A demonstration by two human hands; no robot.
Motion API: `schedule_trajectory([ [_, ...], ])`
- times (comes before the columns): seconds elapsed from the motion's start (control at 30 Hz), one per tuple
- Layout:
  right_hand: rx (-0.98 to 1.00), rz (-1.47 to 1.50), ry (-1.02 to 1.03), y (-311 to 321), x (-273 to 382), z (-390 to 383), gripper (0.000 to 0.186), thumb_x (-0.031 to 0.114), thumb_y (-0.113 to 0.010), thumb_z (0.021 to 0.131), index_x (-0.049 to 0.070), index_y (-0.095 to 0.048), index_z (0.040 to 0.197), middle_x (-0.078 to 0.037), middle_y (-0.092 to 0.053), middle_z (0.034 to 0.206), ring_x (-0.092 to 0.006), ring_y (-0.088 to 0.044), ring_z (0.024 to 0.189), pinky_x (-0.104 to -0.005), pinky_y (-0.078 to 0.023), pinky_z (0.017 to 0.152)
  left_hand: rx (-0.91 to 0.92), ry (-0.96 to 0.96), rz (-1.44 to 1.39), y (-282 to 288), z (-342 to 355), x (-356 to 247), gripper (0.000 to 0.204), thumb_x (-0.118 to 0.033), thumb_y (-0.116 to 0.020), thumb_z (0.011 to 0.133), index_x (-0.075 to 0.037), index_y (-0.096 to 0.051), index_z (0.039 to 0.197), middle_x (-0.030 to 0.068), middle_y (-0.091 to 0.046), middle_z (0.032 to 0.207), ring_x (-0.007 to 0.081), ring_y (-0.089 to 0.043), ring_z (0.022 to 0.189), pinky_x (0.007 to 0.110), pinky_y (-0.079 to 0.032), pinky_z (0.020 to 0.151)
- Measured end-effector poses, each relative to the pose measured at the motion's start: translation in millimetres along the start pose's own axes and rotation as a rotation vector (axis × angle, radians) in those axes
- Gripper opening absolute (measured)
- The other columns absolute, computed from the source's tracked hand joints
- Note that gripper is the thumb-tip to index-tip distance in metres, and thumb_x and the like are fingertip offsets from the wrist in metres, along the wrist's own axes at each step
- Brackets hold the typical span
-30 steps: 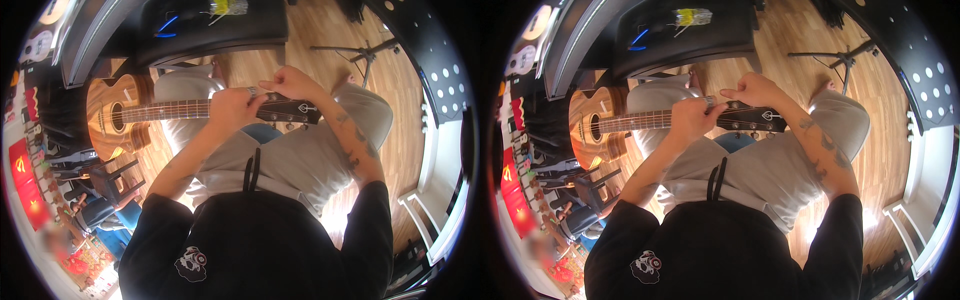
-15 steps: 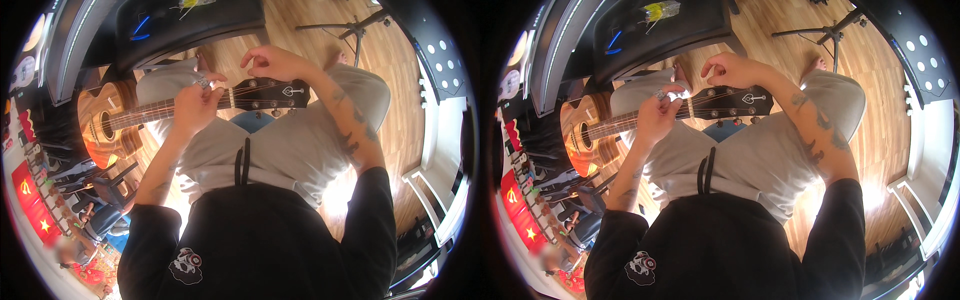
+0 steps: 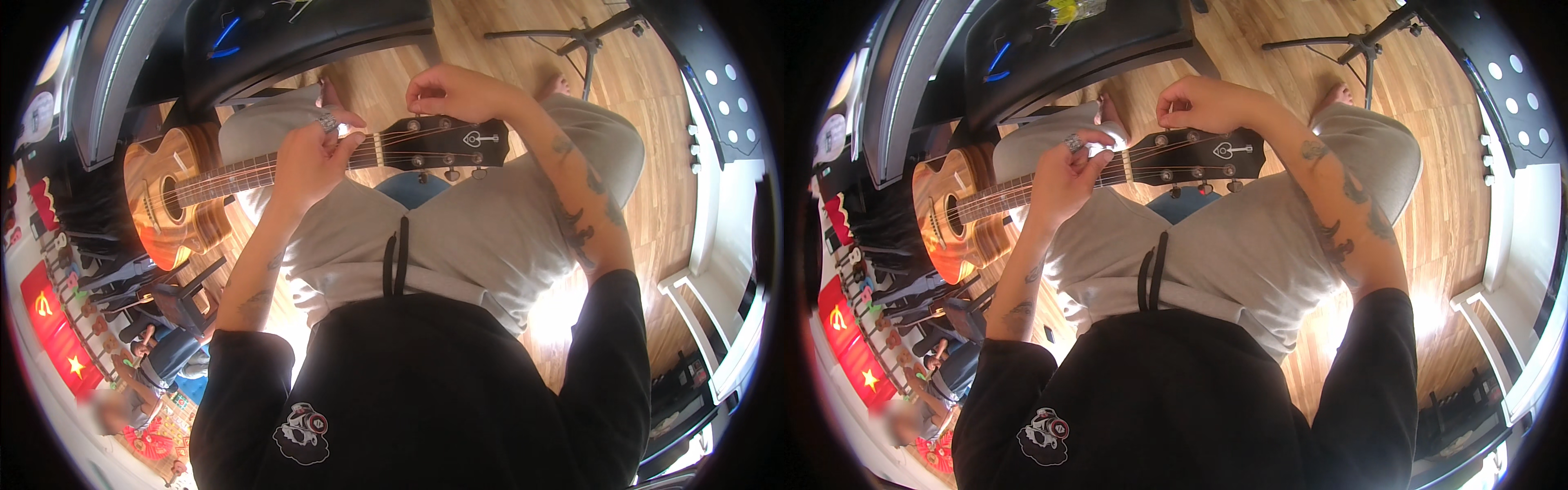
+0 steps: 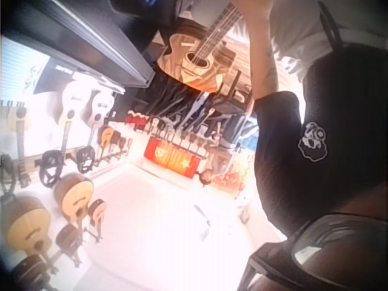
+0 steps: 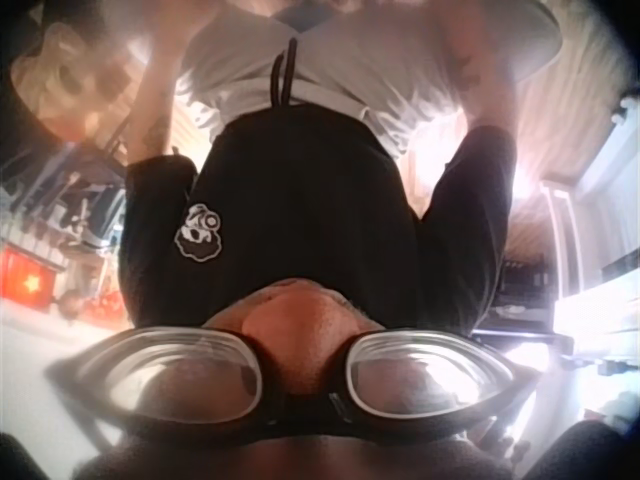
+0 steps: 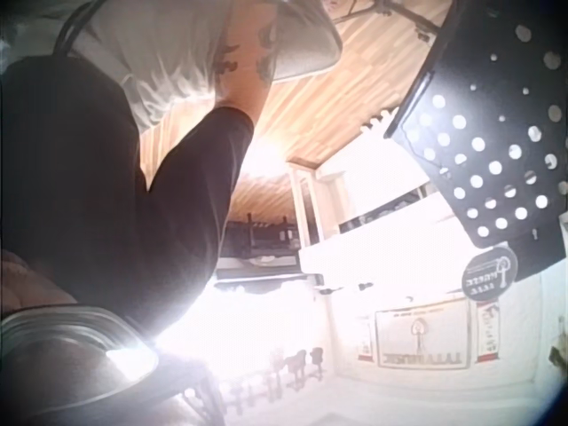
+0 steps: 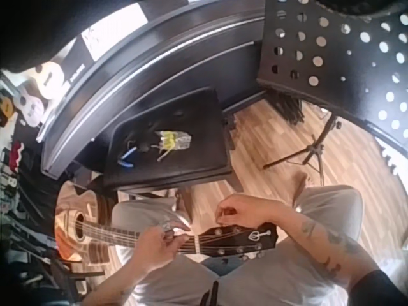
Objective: The person sits cross-legged on the floor and changes the strings on an acoustic guitar. They thread new strings through the headstock, wind them onto the tuning pegs, and pluck the strings to test the tension.
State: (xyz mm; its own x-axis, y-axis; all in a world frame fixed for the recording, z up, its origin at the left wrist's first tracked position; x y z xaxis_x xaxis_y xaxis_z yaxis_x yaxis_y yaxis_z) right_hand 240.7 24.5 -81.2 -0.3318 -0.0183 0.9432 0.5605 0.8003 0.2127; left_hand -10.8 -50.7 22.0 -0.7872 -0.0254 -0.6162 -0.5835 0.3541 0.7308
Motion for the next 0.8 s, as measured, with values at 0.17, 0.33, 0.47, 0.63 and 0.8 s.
schedule_trajectory([
  [0.17,0.071,0.117,-0.020,3.9,7.1,-4.0,0.019,0.020,-0.056,0.105,0.006,-0.068,0.111,-0.002,-0.067,0.098,-0.0114,-0.060,0.088,-0.0290,-0.049,0.079,0.022,-0.036,-0.027,0.5,0.5,2.2,0.011,-0.007,-0.070,0.095,-0.003,-0.072,0.105,-0.0098,-0.032,0.059,0.0020,-0.026,0.055,0.025,-0.022,0.052],
  [0.33,0.076,0.012,0.075,-1.6,1.9,0.6,0.017,0.016,-0.055,0.104,0.007,-0.068,0.110,0.000,-0.066,0.100,-0.0121,-0.060,0.090,-0.0286,-0.049,0.083,0.029,-0.041,-0.044,-1.2,2.8,3.9,0.011,-0.008,-0.071,0.095,-0.003,-0.074,0.105,-0.0097,-0.034,0.059,0.0019,-0.028,0.055,0.024,-0.023,0.051],
  [0.47,0.148,0.062,0.065,6.9,5.8,1.7,0.015,0.012,-0.056,0.101,0.005,-0.069,0.104,-0.001,-0.068,0.100,-0.0123,-0.061,0.091,-0.0277,-0.048,0.084,0.049,-0.010,-0.040,0.9,2.4,4.7,0.011,-0.008,-0.071,0.095,-0.003,-0.074,0.105,-0.0094,-0.036,0.058,0.0019,-0.029,0.055,0.024,-0.024,0.051],
  [0.63,0.088,0.154,-0.063,9.1,22.1,-2.3,0.017,0.014,-0.062,0.097,0.002,-0.073,0.103,-0.001,-0.069,0.093,-0.0121,-0.063,0.087,-0.0280,-0.049,0.080,0.062,0.023,-0.044,1.3,2.4,6.5,0.012,-0.009,-0.071,0.095,-0.004,-0.073,0.105,-0.0089,-0.035,0.057,0.0026,-0.029,0.054,0.026,-0.024,0.051],
  [0.8,0.005,0.106,-0.058,3.0,12.1,3.1,0.025,0.012,-0.065,0.095,0.002,-0.071,0.117,-0.003,-0.070,0.094,-0.0126,-0.064,0.087,-0.0294,-0.050,0.081,0.077,0.045,0.004,4.2,3.9,0.5,0.012,-0.014,-0.072,0.094,-0.007,-0.074,0.103,-0.0043,-0.039,0.055,0.0083,-0.035,0.051,0.030,-0.029,0.051],
])
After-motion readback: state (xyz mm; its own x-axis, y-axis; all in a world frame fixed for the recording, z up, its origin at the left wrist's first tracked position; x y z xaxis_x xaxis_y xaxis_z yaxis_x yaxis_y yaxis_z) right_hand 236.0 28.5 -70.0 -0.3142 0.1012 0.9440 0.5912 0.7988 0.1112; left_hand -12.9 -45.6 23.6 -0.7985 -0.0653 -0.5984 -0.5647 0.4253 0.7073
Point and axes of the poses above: each hand's wrist, its own z-axis towards the middle knuckle, its own y-axis out of the back of the hand, x = y × z, the point moved 1 cm from there along z, towards the middle knuckle
